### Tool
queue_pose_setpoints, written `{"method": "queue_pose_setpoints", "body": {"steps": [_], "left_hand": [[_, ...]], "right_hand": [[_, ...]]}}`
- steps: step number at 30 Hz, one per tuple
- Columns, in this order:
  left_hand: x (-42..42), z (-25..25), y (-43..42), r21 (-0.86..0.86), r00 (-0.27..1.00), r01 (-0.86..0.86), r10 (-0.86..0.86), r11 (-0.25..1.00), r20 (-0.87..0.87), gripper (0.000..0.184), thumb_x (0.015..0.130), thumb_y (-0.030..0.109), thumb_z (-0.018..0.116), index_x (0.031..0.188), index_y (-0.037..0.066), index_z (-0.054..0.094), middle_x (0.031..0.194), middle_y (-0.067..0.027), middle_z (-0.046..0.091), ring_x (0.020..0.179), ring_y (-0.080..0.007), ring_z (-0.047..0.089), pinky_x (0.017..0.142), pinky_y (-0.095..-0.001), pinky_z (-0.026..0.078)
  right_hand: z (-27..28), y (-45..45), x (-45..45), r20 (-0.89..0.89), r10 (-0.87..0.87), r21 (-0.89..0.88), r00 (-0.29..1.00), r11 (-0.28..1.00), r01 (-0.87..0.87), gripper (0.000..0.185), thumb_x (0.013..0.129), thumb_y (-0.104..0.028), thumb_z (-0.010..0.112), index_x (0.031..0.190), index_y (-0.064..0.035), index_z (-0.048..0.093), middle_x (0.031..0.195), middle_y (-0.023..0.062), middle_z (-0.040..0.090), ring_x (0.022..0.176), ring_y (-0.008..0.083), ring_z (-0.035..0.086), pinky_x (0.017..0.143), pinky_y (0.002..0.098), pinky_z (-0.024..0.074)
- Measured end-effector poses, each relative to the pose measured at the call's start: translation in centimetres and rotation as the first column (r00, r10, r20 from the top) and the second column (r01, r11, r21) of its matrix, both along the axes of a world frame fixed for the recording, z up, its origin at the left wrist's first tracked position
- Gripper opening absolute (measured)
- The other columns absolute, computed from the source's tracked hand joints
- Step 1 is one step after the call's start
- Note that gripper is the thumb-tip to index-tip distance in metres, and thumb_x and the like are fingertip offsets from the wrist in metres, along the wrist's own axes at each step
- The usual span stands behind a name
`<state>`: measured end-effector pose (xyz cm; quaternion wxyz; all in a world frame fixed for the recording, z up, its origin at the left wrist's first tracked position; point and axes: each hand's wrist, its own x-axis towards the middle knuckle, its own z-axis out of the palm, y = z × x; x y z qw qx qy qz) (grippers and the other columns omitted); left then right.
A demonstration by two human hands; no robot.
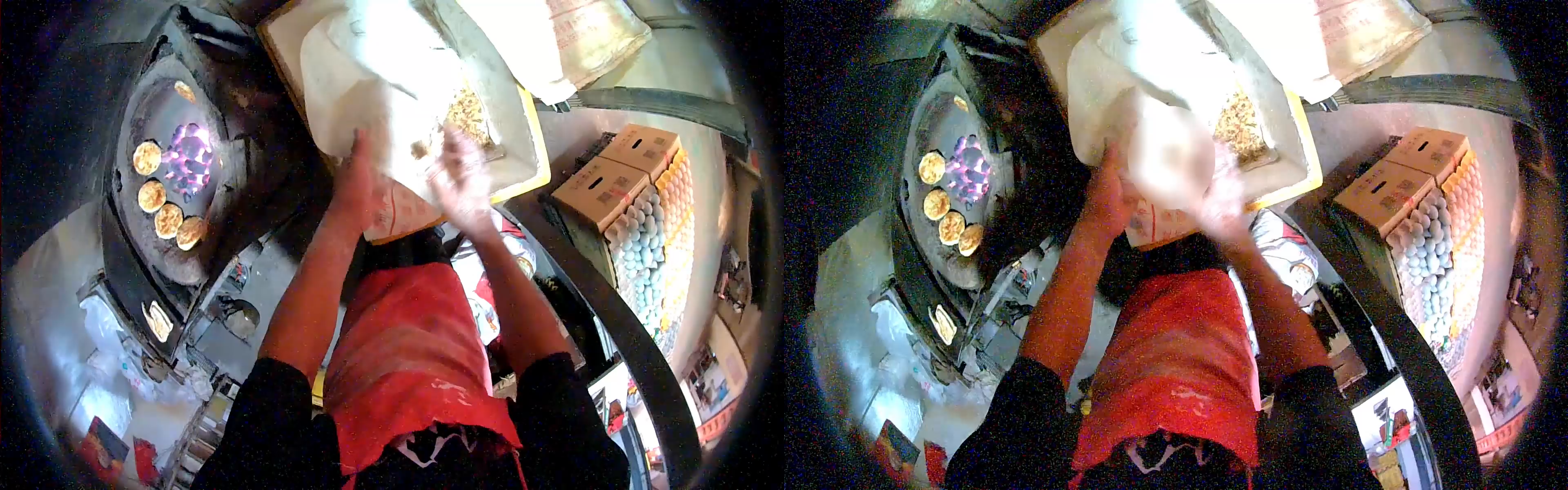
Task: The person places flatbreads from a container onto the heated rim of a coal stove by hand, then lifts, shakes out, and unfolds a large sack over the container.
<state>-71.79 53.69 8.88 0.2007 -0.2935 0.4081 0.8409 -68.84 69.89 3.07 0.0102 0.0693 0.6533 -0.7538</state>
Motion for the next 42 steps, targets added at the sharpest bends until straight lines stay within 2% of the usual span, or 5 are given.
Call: {"method": "queue_pose_setpoints", "body": {"steps": [23, 31, 37, 39, 42], "left_hand": [[1.9, 0.2, -5.5, -0.235, 0.986, 0.081, -0.111, 0.969, -0.121, 0.055, 0.088, 0.011, 0.064, 0.135, -0.006, 0.039, 0.133, -0.0203, 0.051, 0.120, -0.0294, 0.052, 0.103, -0.0396, 0.042], [3.5, 1.0, -7.3, -0.419, 0.845, 0.380, -0.494, 0.825, -0.205, 0.052, 0.098, 0.026, 0.051, 0.141, 0.000, 0.036, 0.137, -0.0128, 0.049, 0.126, -0.0241, 0.047, 0.108, -0.0359, 0.035], [7.3, 3.8, -3.7, 0.515, 0.994, 0.079, -0.028, 0.854, -0.105, 0.073, 0.085, 0.043, 0.068, 0.141, 0.007, 0.038, 0.135, -0.0099, 0.050, 0.124, -0.0238, 0.048, 0.103, -0.0366, 0.040], [7.2, 4.1, -2.8, -0.484, 0.780, 0.491, -0.613, 0.725, -0.128, 0.077, 0.088, 0.061, 0.054, 0.140, 0.006, 0.040, 0.141, -0.0155, 0.045, 0.126, -0.0323, 0.047, 0.105, -0.0444, 0.040], [6.4, 0.5, -4.0, -0.189, 0.970, 0.209, -0.228, 0.959, -0.085, 0.048, 0.099, 0.039, 0.045, 0.132, 0.005, 0.049, 0.127, -0.0138, 0.056, 0.116, -0.0280, 0.054, 0.100, -0.0420, 0.044]], "right_hand": [[-3.4, 4.0, -2.8, 0.188, -0.173, 0.732, 0.967, 0.681, -0.021, 0.049, 0.090, -0.029, 0.064, 0.127, -0.0005, 0.050, 0.105, 0.0089, 0.060, 0.099, 0.0233, 0.058, 0.091, 0.0371, 0.0456], [0.3, -2.3, 1.6, 0.653, 0.103, -0.440, 0.750, 0.857, 0.266, 0.026, 0.093, -0.014, 0.060, 0.117, -0.0019, 0.059, 0.100, 0.0045, 0.065, 0.089, 0.0157, 0.061, 0.079, 0.0317, 0.0508], [4.0, -4.5, 3.4, -0.165, 0.085, 0.763, 0.983, 0.642, 0.073, 0.016, 0.090, -0.014, 0.063, 0.099, -0.0016, 0.066, 0.090, 0.0130, 0.065, 0.081, 0.0272, 0.061, 0.072, 0.0354, 0.0501], [6.0, -5.2, 5.0, -0.273, 0.346, 0.703, 0.897, 0.709, -0.060, 0.019, 0.088, -0.014, 0.064, 0.104, -0.0015, 0.064, 0.096, 0.0157, 0.065, 0.086, 0.0334, 0.061, 0.073, 0.0365, 0.0502], [7.2, -5.6, 5.8, -0.140, 0.327, 0.639, 0.935, 0.751, -0.167, 0.027, 0.088, -0.013, 0.064, 0.111, -0.0009, 0.061, 0.100, 0.0173, 0.064, 0.091, 0.0356, 0.061, 0.079, 0.0375, 0.0509]]}}
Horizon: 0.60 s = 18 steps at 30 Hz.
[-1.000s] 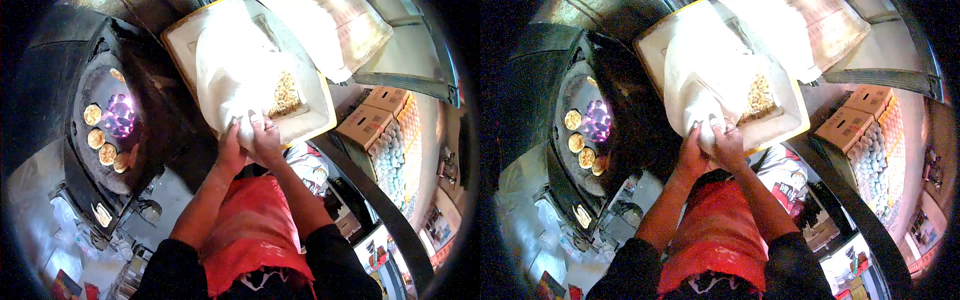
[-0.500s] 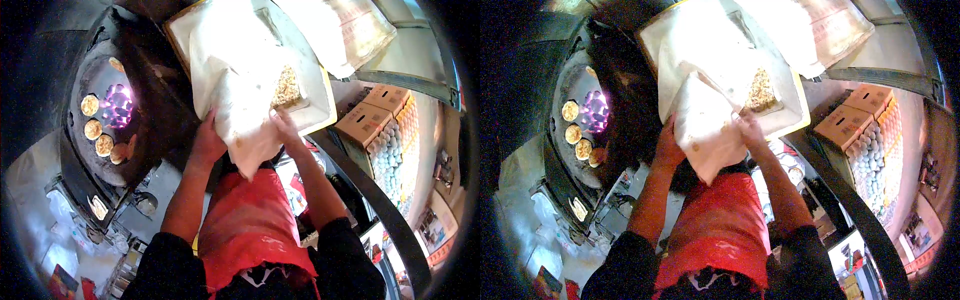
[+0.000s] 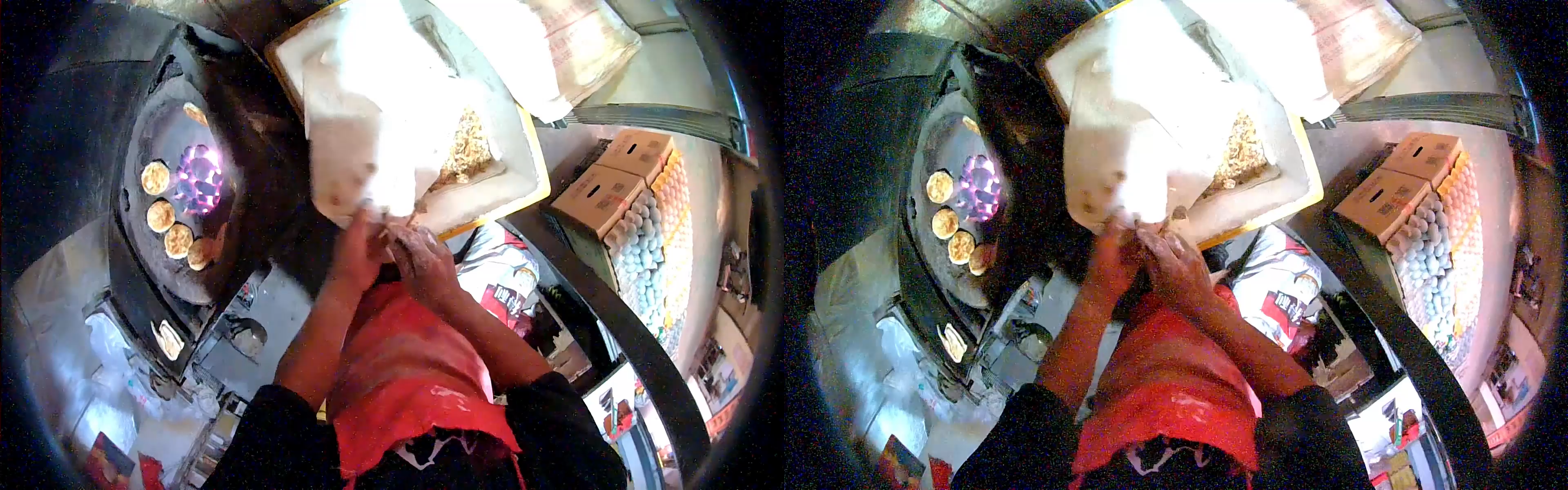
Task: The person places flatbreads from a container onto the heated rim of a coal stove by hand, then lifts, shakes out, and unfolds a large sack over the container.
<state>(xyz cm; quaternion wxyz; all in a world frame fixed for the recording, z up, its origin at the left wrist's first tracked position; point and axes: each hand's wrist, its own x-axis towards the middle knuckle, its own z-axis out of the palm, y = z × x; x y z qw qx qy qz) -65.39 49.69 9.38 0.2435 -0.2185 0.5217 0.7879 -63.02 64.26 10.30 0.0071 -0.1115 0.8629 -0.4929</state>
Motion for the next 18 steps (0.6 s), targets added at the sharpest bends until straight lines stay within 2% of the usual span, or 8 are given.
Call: {"method": "queue_pose_setpoints", "body": {"steps": [1, 4, 5, 7, 10, 13, 15, 18], "left_hand": [[-0.9, 0.3, -0.4, 0.296, 0.955, -0.278, 0.229, 0.914, 0.189, 0.043, 0.100, 0.035, 0.042, 0.129, 0.005, 0.052, 0.121, -0.0132, 0.060, 0.112, -0.0267, 0.057, 0.098, -0.0413, 0.046], [-2.6, 2.4, -1.5, -0.138, 0.994, -0.100, 0.105, 0.985, 0.034, 0.045, 0.101, 0.033, 0.038, 0.131, 0.000, 0.048, 0.124, -0.0101, 0.058, 0.113, -0.0211, 0.057, 0.096, -0.0374, 0.047], [-3.3, 3.9, -0.5, -0.028, 0.952, -0.234, 0.235, 0.972, 0.198, 0.044, 0.100, 0.031, 0.040, 0.131, 0.001, 0.048, 0.124, -0.0099, 0.058, 0.112, -0.0207, 0.057, 0.096, -0.0373, 0.047], [-2.3, 0.3, 1.5, 0.095, 0.930, -0.308, 0.279, 0.947, 0.241, 0.046, 0.100, 0.036, 0.040, 0.129, 0.001, 0.051, 0.117, -0.0123, 0.062, 0.107, -0.0229, 0.059, 0.096, -0.0371, 0.047], [-2.7, -1.4, 4.4, 0.210, 0.894, -0.447, 0.426, 0.870, 0.138, 0.044, 0.097, 0.035, 0.047, 0.126, 0.002, 0.052, 0.113, -0.0095, 0.062, 0.102, -0.0221, 0.060, 0.091, -0.0380, 0.049], [-3.5, 0.8, 2.7, 0.287, 0.915, -0.395, 0.348, 0.873, 0.201, 0.048, 0.099, 0.031, 0.047, 0.134, -0.002, 0.044, 0.125, -0.0116, 0.055, 0.115, -0.0221, 0.055, 0.097, -0.0364, 0.045], [-4.0, 1.7, 1.8, 0.111, 0.897, -0.441, 0.443, 0.891, 0.005, 0.053, 0.098, 0.032, 0.049, 0.138, -0.001, 0.039, 0.133, -0.0126, 0.050, 0.119, -0.0242, 0.053, 0.098, -0.0367, 0.045], [-3.2, 0.5, -0.3, 0.097, 0.893, -0.444, 0.448, 0.891, -0.031, 0.058, 0.097, 0.032, 0.051, 0.142, 0.000, 0.035, 0.138, -0.0140, 0.046, 0.123, -0.0259, 0.049, 0.101, -0.0381, 0.042]], "right_hand": [[0.1, 0.7, 0.5, -0.003, -0.002, 0.005, 1.000, 1.000, 0.002, 0.027, 0.088, -0.013, 0.064, 0.111, -0.0009, 0.061, 0.100, 0.0173, 0.064, 0.091, 0.0356, 0.061, 0.079, 0.0375, 0.0509], [0.4, 3.4, 0.0, 0.256, -0.319, -0.061, 0.913, 0.937, 0.345, 0.040, 0.084, -0.011, 0.067, 0.122, -0.0023, 0.056, 0.105, 0.0189, 0.061, 0.093, 0.0344, 0.061, 0.083, 0.0410, 0.0513], [-1.0, 4.1, -0.4, 0.236, -0.352, -0.078, 0.906, 0.922, 0.378, 0.045, 0.086, -0.007, 0.065, 0.129, -0.0020, 0.051, 0.108, 0.0169, 0.060, 0.096, 0.0306, 0.060, 0.084, 0.0384, 0.0508], [-4.0, 1.5, -0.5, 0.567, -0.105, -0.676, 0.817, 0.507, 0.535, 0.048, 0.089, -0.005, 0.060, 0.135, -0.0019, 0.047, 0.110, 0.0145, 0.059, 0.099, 0.0270, 0.059, 0.085, 0.0360, 0.0496], [-1.7, -1.3, -2.8, 0.276, -0.121, -0.411, 0.953, 0.882, 0.231, 0.036, 0.089, 0.003, 0.055, 0.125, -0.0017, 0.052, 0.112, 0.0070, 0.060, 0.097, 0.0229, 0.059, 0.086, 0.0321, 0.0496], [-1.4, -0.4, -4.1, 0.441, 0.102, -0.769, 0.892, 0.555, 0.317, 0.028, 0.087, 0.002, 0.060, 0.115, -0.0020, 0.056, 0.104, 0.0055, 0.062, 0.094, 0.0184, 0.059, 0.085, 0.0306, 0.0493], [-4.4, 0.8, -4.5, 0.370, -0.236, -0.587, 0.899, 0.690, 0.423, 0.018, 0.084, 0.001, 0.067, 0.098, -0.0059, 0.057, 0.093, 0.0020, 0.061, 0.086, 0.0115, 0.057, 0.078, 0.0280, 0.0486], [-5.7, 6.2, -6.1, 0.515, -0.248, -0.536, 0.821, 0.654, 0.534, 0.016, 0.084, 0.000, 0.068, 0.084, -0.0078, 0.054, 0.085, 0.0000, 0.059, 0.079, 0.0085, 0.053, 0.075, 0.0264, 0.0471]]}}
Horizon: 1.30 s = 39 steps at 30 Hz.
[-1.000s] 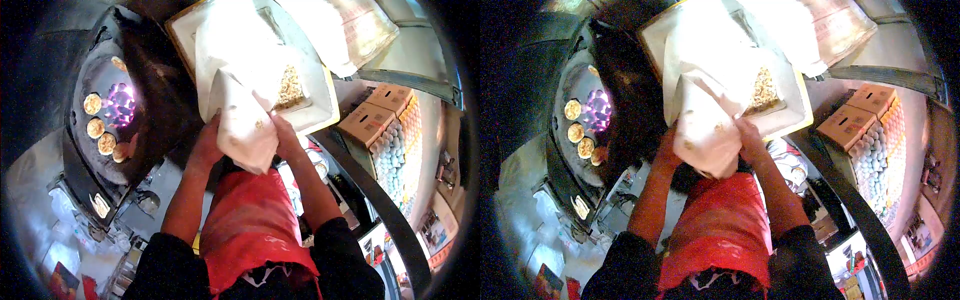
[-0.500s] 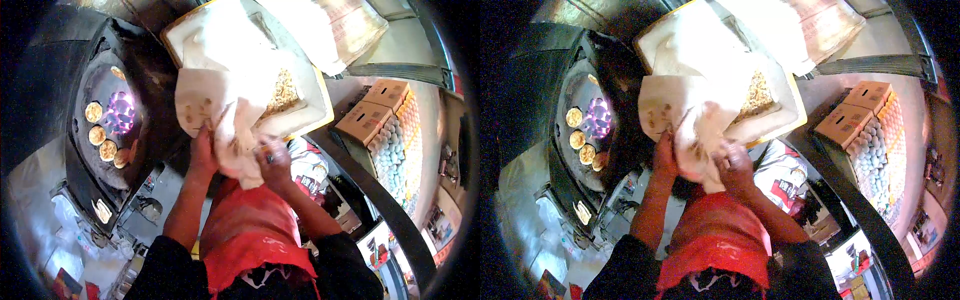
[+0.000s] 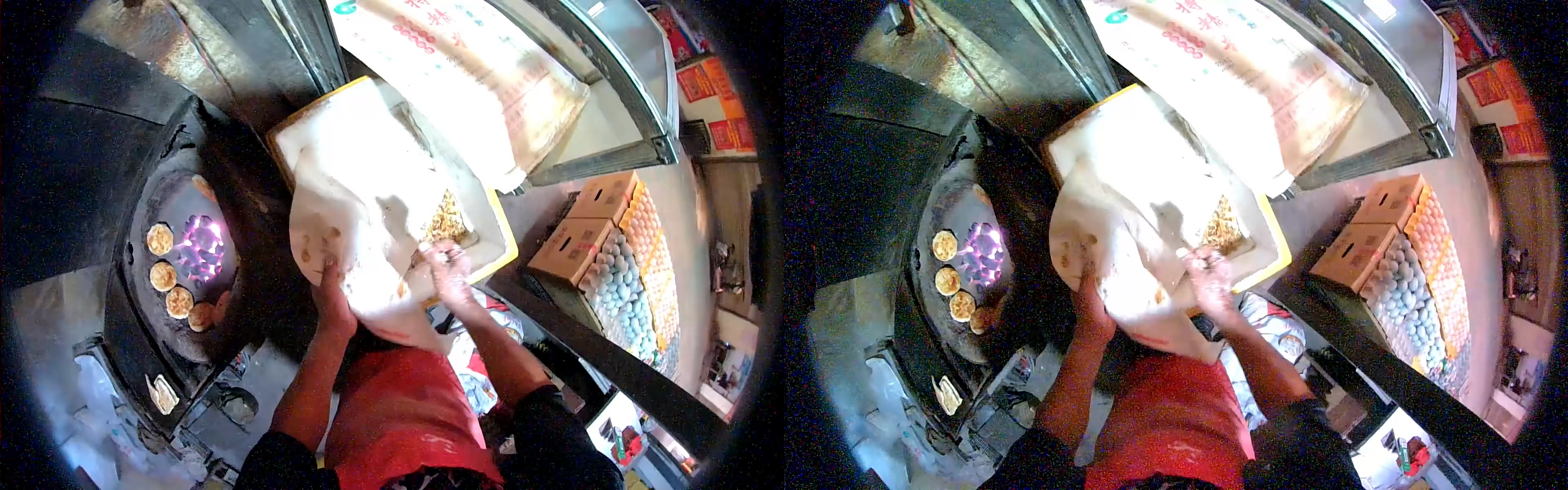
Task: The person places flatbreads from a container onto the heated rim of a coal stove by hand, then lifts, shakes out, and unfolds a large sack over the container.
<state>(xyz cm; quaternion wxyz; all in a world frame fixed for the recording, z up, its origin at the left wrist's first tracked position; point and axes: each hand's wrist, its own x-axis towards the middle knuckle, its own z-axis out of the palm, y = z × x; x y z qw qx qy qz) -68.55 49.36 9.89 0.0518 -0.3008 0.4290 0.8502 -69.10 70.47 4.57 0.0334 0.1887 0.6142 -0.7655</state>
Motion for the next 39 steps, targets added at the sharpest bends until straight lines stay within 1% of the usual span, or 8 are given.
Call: {"method": "queue_pose_setpoints", "body": {"steps": [4, 9, 15, 18, 22, 29, 36, 39], "left_hand": [[0.6, -0.8, -0.6, -0.293, 0.998, 0.066, -0.065, 0.954, 0.013, 0.058, 0.098, 0.031, 0.049, 0.143, -0.002, 0.034, 0.140, -0.0153, 0.045, 0.124, -0.0260, 0.047, 0.104, -0.0384, 0.039], [2.9, -2.1, -0.3, -0.470, 0.965, 0.252, -0.257, 0.846, 0.056, 0.047, 0.094, 0.023, 0.055, 0.131, -0.005, 0.046, 0.122, -0.0112, 0.056, 0.111, -0.0220, 0.053, 0.095, -0.0337, 0.042], [4.3, -0.9, 1.1, -0.233, 0.938, 0.267, -0.196, 0.935, 0.288, 0.040, 0.095, 0.026, 0.057, 0.125, 0.000, 0.051, 0.114, -0.0073, 0.058, 0.102, -0.0198, 0.056, 0.089, -0.0335, 0.046], [4.0, -0.1, 1.4, -0.233, 0.921, 0.306, -0.226, 0.923, 0.316, 0.038, 0.096, 0.029, 0.056, 0.123, 0.002, 0.053, 0.110, -0.0062, 0.058, 0.098, -0.0189, 0.057, 0.086, -0.0335, 0.047], [3.3, 0.0, 1.7, -0.212, 0.938, 0.304, -0.252, 0.929, 0.239, 0.039, 0.096, 0.031, 0.057, 0.124, 0.003, 0.052, 0.109, -0.0062, 0.058, 0.096, -0.0176, 0.057, 0.084, -0.0329, 0.047], [3.0, -1.3, 1.7, -0.274, 0.947, 0.298, -0.247, 0.914, 0.207, 0.032, 0.097, 0.026, 0.054, 0.117, 0.001, 0.055, 0.100, -0.0053, 0.061, 0.091, -0.0156, 0.058, 0.079, -0.0320, 0.049], [2.9, -2.6, 0.3, -0.170, 0.837, 0.537, -0.497, 0.826, 0.229, 0.049, 0.100, 0.037, 0.048, 0.134, 0.002, 0.044, 0.121, -0.0109, 0.056, 0.110, -0.0236, 0.054, 0.095, -0.0367, 0.045], [1.4, -0.9, 1.0, -0.242, 0.916, 0.399, -0.371, 0.885, 0.153, 0.038, 0.100, 0.028, 0.046, 0.128, 0.003, 0.051, 0.117, -0.0108, 0.059, 0.109, -0.0227, 0.056, 0.094, -0.0365, 0.045]], "right_hand": [[-3.3, 4.2, -2.7, 0.059, 0.045, 0.438, 0.997, 0.897, -0.066, 0.042, 0.082, -0.015, 0.075, 0.114, -0.0042, 0.050, 0.102, 0.0039, 0.057, 0.089, 0.0100, 0.052, 0.075, 0.0284, 0.0462], [2.0, 7.9, -9.0, 0.448, -0.289, -0.180, 0.846, 0.898, 0.402, 0.077, 0.092, -0.045, 0.060, 0.147, -0.0032, 0.025, 0.143, 0.0165, 0.037, 0.117, 0.0293, 0.050, 0.078, 0.0375, 0.0531], [2.2, 10.0, -16.8, 0.158, -0.488, 0.007, 0.858, 0.870, 0.493, 0.028, 0.094, -0.013, 0.052, 0.117, 0.0026, 0.046, 0.074, 0.0144, 0.062, 0.063, 0.0234, 0.063, 0.057, 0.0336, 0.0538], [4.8, 11.5, -20.1, -0.212, -0.373, 0.608, 0.903, 0.673, 0.421, 0.023, 0.092, -0.007, 0.054, 0.112, 0.0040, 0.053, 0.077, 0.0126, 0.063, 0.063, 0.0217, 0.061, 0.058, 0.0317, 0.0506], [8.6, 13.3, -22.7, -0.704, -0.063, 0.657, 0.707, 0.320, 0.683, 0.025, 0.093, -0.011, 0.052, 0.113, 0.0022, 0.057, 0.096, 0.0213, 0.063, 0.088, 0.0352, 0.061, 0.083, 0.0421, 0.0463], [6.3, 11.2, -20.7, 0.017, -0.601, 0.649, 0.799, 0.614, 0.448, 0.046, 0.086, -0.018, 0.063, 0.119, 0.0090, 0.046, 0.113, 0.0243, 0.058, 0.100, 0.0308, 0.058, 0.089, 0.0392, 0.0443], [7.0, 4.6, -14.0, -0.267, -0.292, 0.681, 0.918, 0.617, 0.394, 0.077, 0.090, -0.020, 0.063, 0.149, 0.0019, 0.019, 0.147, 0.0248, 0.030, 0.130, 0.0344, 0.040, 0.108, 0.0417, 0.0340], [4.2, 3.5, -7.1, 0.011, 0.311, 0.759, 0.950, 0.617, -0.211, 0.069, 0.092, -0.032, 0.060, 0.145, 0.0014, 0.030, 0.145, 0.0280, 0.033, 0.136, 0.0399, 0.032, 0.112, 0.0480, 0.0281]]}}
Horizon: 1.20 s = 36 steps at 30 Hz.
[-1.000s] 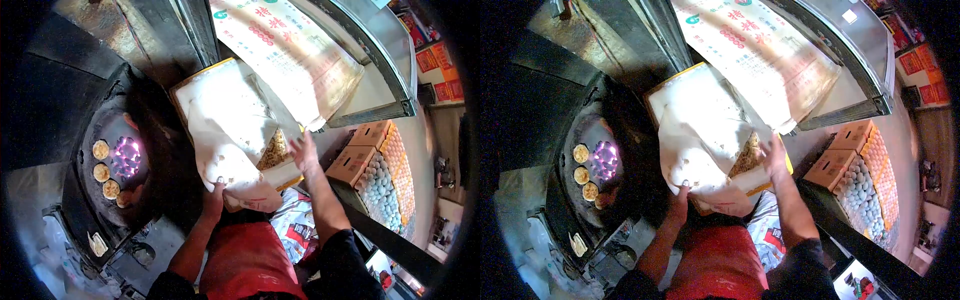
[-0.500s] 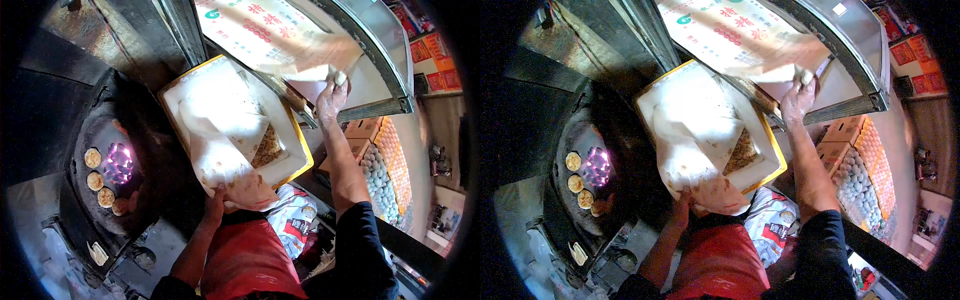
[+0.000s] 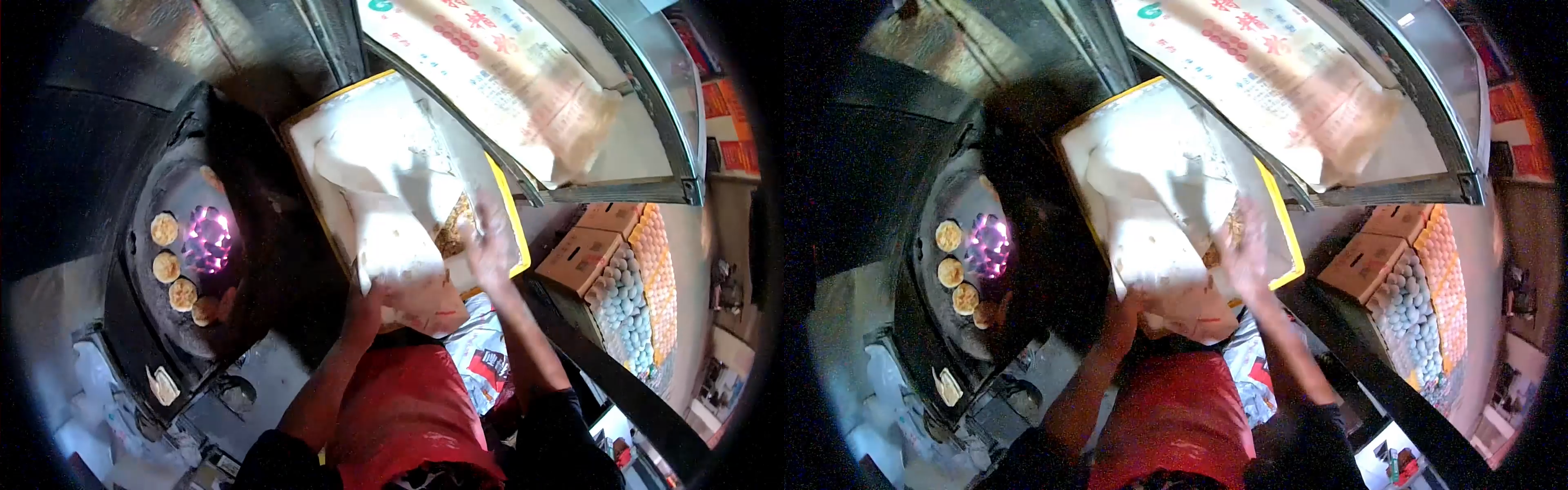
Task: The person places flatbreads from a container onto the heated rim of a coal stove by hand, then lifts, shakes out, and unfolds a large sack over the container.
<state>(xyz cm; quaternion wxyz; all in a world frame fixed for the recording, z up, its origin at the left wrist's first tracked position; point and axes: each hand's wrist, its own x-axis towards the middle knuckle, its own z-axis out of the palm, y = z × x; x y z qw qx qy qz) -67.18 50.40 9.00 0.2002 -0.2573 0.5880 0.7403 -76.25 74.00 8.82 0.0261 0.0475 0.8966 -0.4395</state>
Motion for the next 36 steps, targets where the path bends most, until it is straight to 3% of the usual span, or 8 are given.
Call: {"method": "queue_pose_setpoints", "body": {"steps": [7, 10, 17, 23, 28, 31, 32, 36], "left_hand": [[-9.8, 10.3, -0.5, -0.691, 0.747, 0.081, -0.503, 0.718, -0.435, 0.041, 0.100, 0.023, 0.045, 0.130, -0.006, 0.044, 0.123, -0.0197, 0.055, 0.106, -0.0310, 0.062, 0.092, -0.0395, 0.052], [-11.7, 11.9, -0.5, 0.458, 0.956, -0.190, 0.269, 0.869, -0.115, 0.054, 0.102, 0.043, 0.038, 0.133, -0.001, 0.042, 0.123, -0.0166, 0.055, 0.112, -0.0281, 0.056, 0.099, -0.0371, 0.046], [-13.1, 17.4, 1.4, 0.659, 0.902, -0.130, 0.365, 0.741, -0.233, 0.069, 0.094, 0.061, 0.041, 0.138, 0.008, 0.041, 0.127, -0.0087, 0.052, 0.114, -0.0228, 0.054, 0.098, -0.0399, 0.046], [-10.3, 12.5, 1.0, -0.209, 0.961, -0.006, -0.052, 0.978, -0.271, 0.062, 0.093, 0.047, 0.049, 0.141, 0.009, 0.039, 0.132, -0.0142, 0.048, 0.117, -0.0312, 0.049, 0.098, -0.0480, 0.041], [-1.7, 0.1, 6.3, -0.931, 0.433, 0.270, -0.833, -0.244, 0.344, 0.054, 0.090, 0.029, 0.052, 0.140, 0.013, 0.042, 0.127, -0.0197, 0.052, 0.110, -0.0382, 0.050, 0.088, -0.0628, 0.039], [-0.7, -5.5, 6.8, -0.098, 0.971, 0.027, -0.049, 0.995, -0.233, 0.034, 0.096, 0.022, 0.051, 0.129, 0.012, 0.053, 0.109, -0.0049, 0.062, 0.090, -0.0205, 0.061, 0.078, -0.0303, 0.048], [-1.2, -5.6, 7.2, 0.312, 0.982, -0.184, 0.189, 0.932, 0.014, 0.032, 0.098, 0.021, 0.051, 0.128, 0.010, 0.053, 0.108, -0.0031, 0.061, 0.090, -0.0162, 0.060, 0.077, -0.0274, 0.048], [-2.2, -0.4, 9.0, -0.048, 0.994, -0.045, 0.050, 0.998, 0.100, 0.037, 0.096, 0.029, 0.054, 0.123, 0.004, 0.055, 0.104, -0.0050, 0.060, 0.092, -0.0145, 0.058, 0.076, -0.0273, 0.047]], "right_hand": [[-1.1, -4.3, 9.7, 0.333, 0.365, -0.348, 0.869, 0.905, -0.246, 0.115, 0.074, -0.034, 0.082, 0.152, -0.0028, 0.003, 0.151, 0.0282, 0.023, 0.138, 0.0375, 0.032, 0.109, 0.0435, 0.0367], [-1.1, -4.8, 11.1, 0.331, 0.429, -0.708, 0.841, 0.702, -0.079, 0.113, 0.079, -0.044, 0.076, 0.152, -0.0077, -0.001, 0.153, 0.0280, 0.016, 0.138, 0.0416, 0.030, 0.110, 0.0508, 0.0325], [-2.0, -8.5, 17.0, 0.437, 0.066, -0.896, 0.897, 0.120, 0.428, 0.079, 0.096, -0.047, 0.051, 0.151, -0.0036, 0.015, 0.150, 0.0169, 0.029, 0.136, 0.0282, 0.033, 0.111, 0.0407, 0.0289], [6.2, -3.8, 11.3, 0.495, 0.420, -0.707, 0.761, -0.315, 0.634, 0.066, 0.100, -0.044, 0.042, 0.148, -0.0030, 0.025, 0.144, 0.0148, 0.041, 0.132, 0.0283, 0.040, 0.109, 0.0404, 0.0342], [3.1, -1.6, 2.0, 0.533, 0.428, -0.821, 0.730, 0.053, 0.568, 0.057, 0.098, -0.049, 0.043, 0.136, -0.0056, 0.043, 0.108, 0.0122, 0.060, 0.094, 0.0247, 0.060, 0.083, 0.0397, 0.0513], [-4.6, -4.0, 3.3, 0.089, 0.110, -0.740, 0.990, 0.673, -0.008, 0.050, 0.096, -0.027, 0.053, 0.136, 0.0004, 0.041, 0.119, 0.0159, 0.054, 0.101, 0.0216, 0.057, 0.084, 0.0361, 0.0496], [-7.2, -4.6, 4.3, -0.148, -0.019, -0.441, 0.989, 0.896, -0.049, 0.049, 0.095, -0.018, 0.057, 0.136, 0.0022, 0.039, 0.124, 0.0177, 0.051, 0.105, 0.0210, 0.055, 0.084, 0.0353, 0.0489], [1.5, -0.5, 4.0, 0.050, 0.046, -0.433, 0.998, 0.901, -0.020, 0.043, 0.089, -0.016, 0.064, 0.124, 0.0026, 0.047, 0.111, 0.0182, 0.059, 0.097, 0.0220, 0.059, 0.079, 0.0345, 0.0489]]}}
